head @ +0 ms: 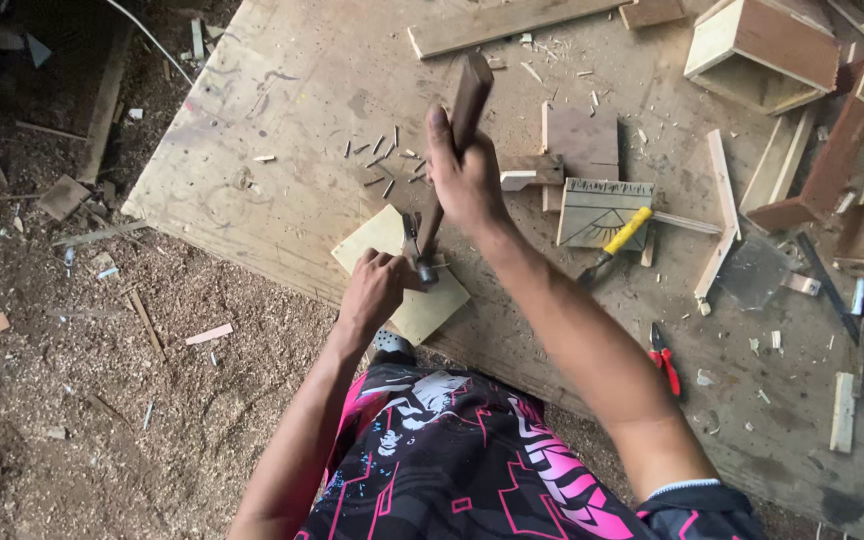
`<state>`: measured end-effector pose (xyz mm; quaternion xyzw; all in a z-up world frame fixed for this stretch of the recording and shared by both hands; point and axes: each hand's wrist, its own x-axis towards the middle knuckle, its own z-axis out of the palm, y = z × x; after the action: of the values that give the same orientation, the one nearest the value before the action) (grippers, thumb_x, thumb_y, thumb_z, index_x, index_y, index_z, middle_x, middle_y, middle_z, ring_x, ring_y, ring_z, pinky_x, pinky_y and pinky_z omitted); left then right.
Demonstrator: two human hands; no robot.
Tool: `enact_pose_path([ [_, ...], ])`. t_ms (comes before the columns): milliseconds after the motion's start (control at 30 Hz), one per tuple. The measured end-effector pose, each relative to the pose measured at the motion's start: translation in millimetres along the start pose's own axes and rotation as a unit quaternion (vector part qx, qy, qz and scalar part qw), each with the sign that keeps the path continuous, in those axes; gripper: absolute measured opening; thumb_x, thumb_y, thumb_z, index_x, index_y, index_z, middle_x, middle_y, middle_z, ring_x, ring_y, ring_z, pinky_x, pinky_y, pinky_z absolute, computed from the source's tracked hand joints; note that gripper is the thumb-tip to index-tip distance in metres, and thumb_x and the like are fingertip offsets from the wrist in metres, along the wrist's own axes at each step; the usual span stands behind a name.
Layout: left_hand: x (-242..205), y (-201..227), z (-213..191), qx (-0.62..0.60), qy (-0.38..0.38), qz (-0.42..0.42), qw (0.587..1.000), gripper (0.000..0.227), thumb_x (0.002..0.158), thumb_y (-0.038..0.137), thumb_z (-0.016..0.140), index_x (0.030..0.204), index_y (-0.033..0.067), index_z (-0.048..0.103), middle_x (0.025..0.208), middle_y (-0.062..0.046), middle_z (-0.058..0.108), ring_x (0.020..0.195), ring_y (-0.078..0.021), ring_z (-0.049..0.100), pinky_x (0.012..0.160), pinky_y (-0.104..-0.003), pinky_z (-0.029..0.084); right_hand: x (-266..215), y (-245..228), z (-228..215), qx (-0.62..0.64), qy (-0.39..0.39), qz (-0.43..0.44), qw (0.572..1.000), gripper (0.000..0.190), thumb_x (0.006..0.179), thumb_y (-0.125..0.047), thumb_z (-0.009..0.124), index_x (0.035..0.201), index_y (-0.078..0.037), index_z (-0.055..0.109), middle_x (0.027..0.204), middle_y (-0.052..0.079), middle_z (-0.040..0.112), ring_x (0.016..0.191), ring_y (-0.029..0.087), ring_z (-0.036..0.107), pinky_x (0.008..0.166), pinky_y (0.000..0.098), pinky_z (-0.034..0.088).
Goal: The person hammers nails into small wooden pieces to assemble a wooden box. They repeatedly pick up nails, position them on the wood, and strike with a hammer. The person also uses a chisel to adjust the wood and a screwdriver to tighten components.
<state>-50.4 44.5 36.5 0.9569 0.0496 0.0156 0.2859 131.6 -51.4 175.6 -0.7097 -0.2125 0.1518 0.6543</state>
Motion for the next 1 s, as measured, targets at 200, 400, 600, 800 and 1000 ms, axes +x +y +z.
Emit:
enact_pose_path([
  [200,-7.9,10.5,-13.6,0.028,0.051,0.029,0.998,0.022,0.085,0.013,0.065,0.105,0.0048,0.071,0.096,-0.013,0.070,0.104,-0.0326,0.060,0.096,-0.044,0.046,-51.3,-15.5,2.4,0.020,0.016,-0.085,0.996,0.050,0.114,-0.045,0.046,0.077,-0.012,0.049,0.066,-0.004,0.048,0.057,0.008,0.046,0.052,0.0275,0.040],
  [400,-5.0,21.9,-17.6,0.006,0.103,-0.013,0.995,0.019,0.089,0.020,0.065,0.104,0.0088,0.069,0.105,-0.010,0.073,0.108,-0.0286,0.061,0.109,-0.048,0.040,-69.2,-22.2,5.9,0.044,0.045,-0.134,0.989,0.038,0.115,-0.039,0.049,0.094,-0.007,0.048,0.077,-0.003,0.050,0.070,0.010,0.050,0.065,0.0295,0.045],
  [600,46.4,18.6,13.7,0.003,0.214,-0.170,0.962,0.039,0.092,0.016,0.062,0.130,0.0064,0.065,0.119,-0.015,0.066,0.114,-0.0348,0.056,0.099,-0.048,0.040,-53.9,-23.7,19.6,-0.085,0.077,-0.071,0.991,0.038,0.110,-0.039,0.050,0.095,-0.005,0.056,0.070,-0.001,0.052,0.064,0.010,0.052,0.059,0.0288,0.041],
  [800,67.9,15.2,37.3,0.022,0.253,-0.217,0.942,0.038,0.099,0.020,0.057,0.135,0.0082,0.063,0.122,-0.013,0.065,0.116,-0.0345,0.055,0.106,-0.049,0.038,-44.5,-21.8,25.6,-0.107,0.121,-0.099,0.982,0.040,0.113,-0.039,0.052,0.097,-0.003,0.058,0.077,0.000,0.053,0.071,0.011,0.052,0.064,0.0308,0.044],
  [1000,65.3,14.9,41.8,0.066,0.265,-0.206,0.940,0.036,0.100,0.020,0.056,0.133,0.0095,0.064,0.122,-0.011,0.067,0.123,-0.0323,0.055,0.116,-0.052,0.029,-46.9,-20.5,21.0,-0.065,0.100,-0.068,0.991,0.042,0.111,-0.039,0.052,0.086,-0.006,0.054,0.067,-0.003,0.046,0.060,0.008,0.042,0.055,0.0292,0.033],
])
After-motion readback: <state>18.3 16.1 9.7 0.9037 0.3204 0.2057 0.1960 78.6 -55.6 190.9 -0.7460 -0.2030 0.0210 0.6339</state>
